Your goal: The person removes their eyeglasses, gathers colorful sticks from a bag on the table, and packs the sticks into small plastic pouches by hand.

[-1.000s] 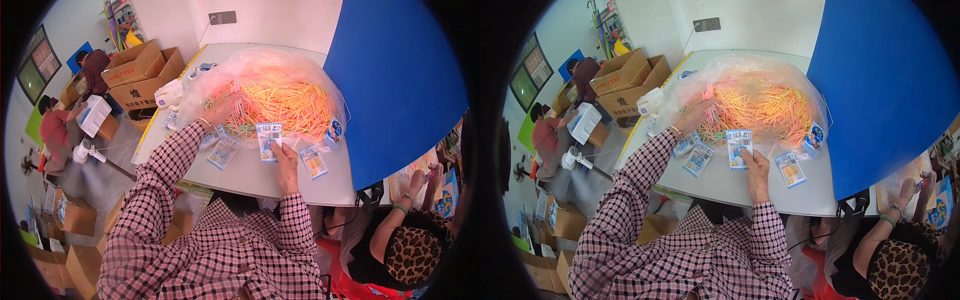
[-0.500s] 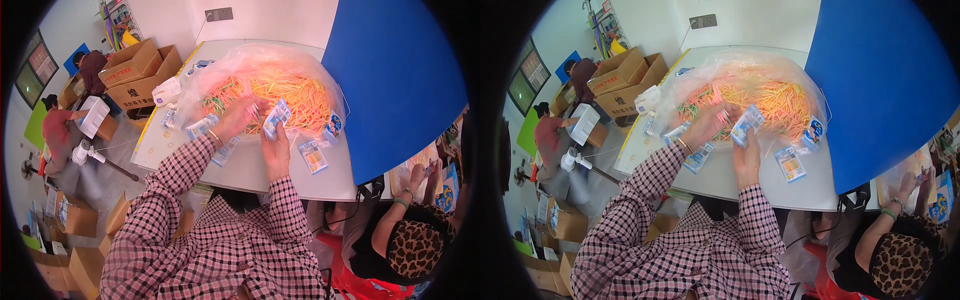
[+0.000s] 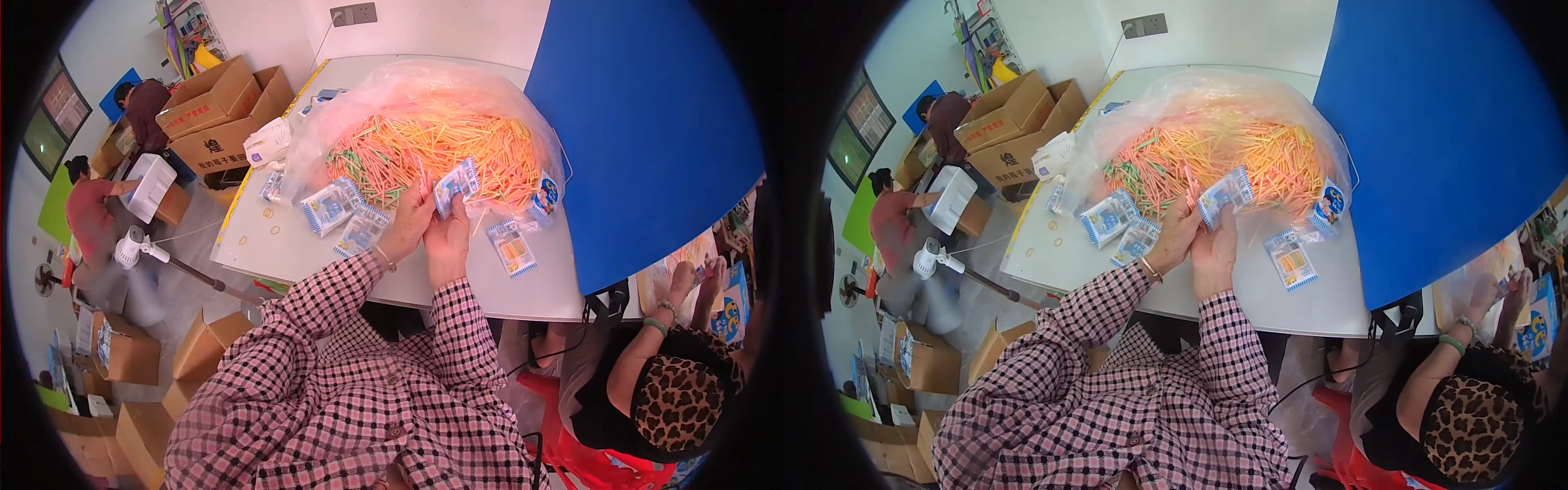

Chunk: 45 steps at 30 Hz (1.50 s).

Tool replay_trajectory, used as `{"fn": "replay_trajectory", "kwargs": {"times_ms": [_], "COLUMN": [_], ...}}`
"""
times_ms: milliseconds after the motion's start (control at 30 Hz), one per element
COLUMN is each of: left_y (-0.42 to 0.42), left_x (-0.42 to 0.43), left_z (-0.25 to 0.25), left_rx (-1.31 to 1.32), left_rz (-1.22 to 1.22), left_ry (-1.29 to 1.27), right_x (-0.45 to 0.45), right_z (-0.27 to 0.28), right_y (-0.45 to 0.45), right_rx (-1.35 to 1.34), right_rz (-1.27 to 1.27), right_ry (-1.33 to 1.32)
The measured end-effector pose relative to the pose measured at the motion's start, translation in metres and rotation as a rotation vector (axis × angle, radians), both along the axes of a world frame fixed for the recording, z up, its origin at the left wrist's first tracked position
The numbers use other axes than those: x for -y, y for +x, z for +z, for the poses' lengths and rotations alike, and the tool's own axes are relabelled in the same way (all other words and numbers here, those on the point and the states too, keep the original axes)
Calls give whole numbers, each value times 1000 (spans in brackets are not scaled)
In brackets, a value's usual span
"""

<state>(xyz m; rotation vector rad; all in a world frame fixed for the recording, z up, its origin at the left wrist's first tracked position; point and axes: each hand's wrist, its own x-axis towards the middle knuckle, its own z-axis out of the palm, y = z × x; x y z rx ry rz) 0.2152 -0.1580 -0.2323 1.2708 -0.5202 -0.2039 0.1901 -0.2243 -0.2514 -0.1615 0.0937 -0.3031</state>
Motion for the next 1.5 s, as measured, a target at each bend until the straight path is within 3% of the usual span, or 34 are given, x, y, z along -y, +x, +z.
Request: {"fn": "replay_trajectory", "kwargs": {"times_ms": [100, 200, 300, 500, 567, 700, 833, 1133, 1500], "left_y": [1, 10, 32, 60, 57, 46, 39, 19, 5], "left_x": [2, 2, -15, -37, -41, -47, -49, -55, -55], "left_z": [-4, -5, 12, 45, 56, 79, 87, 89, 79], "left_rx": [-22, -189, -200, -177, -181, -205, -184, -32, 90], "left_rz": [53, -20, -54, -81, -147, -207, -237, -322, -345], "left_ry": [-4, -227, -110, -49, -132, -197, -143, 228, 274], "right_x": [0, 1, 14, 23, 20, 24, 33, 38, 34], "right_z": [5, 11, 12, 17, 16, 22, 14, 11, 17], "right_y": [0, -2, -5, -12, -16, -32, -37, -44, -54], "right_rx": [-26, -31, -84, -182, -167, -133, -125, -125, -102], "right_rz": [-10, -1, -229, -138, -54, 200, 291, 383, 449], "right_ry": [-9, -7, -457, -713, -812, -825, -939, -997, -865]}}
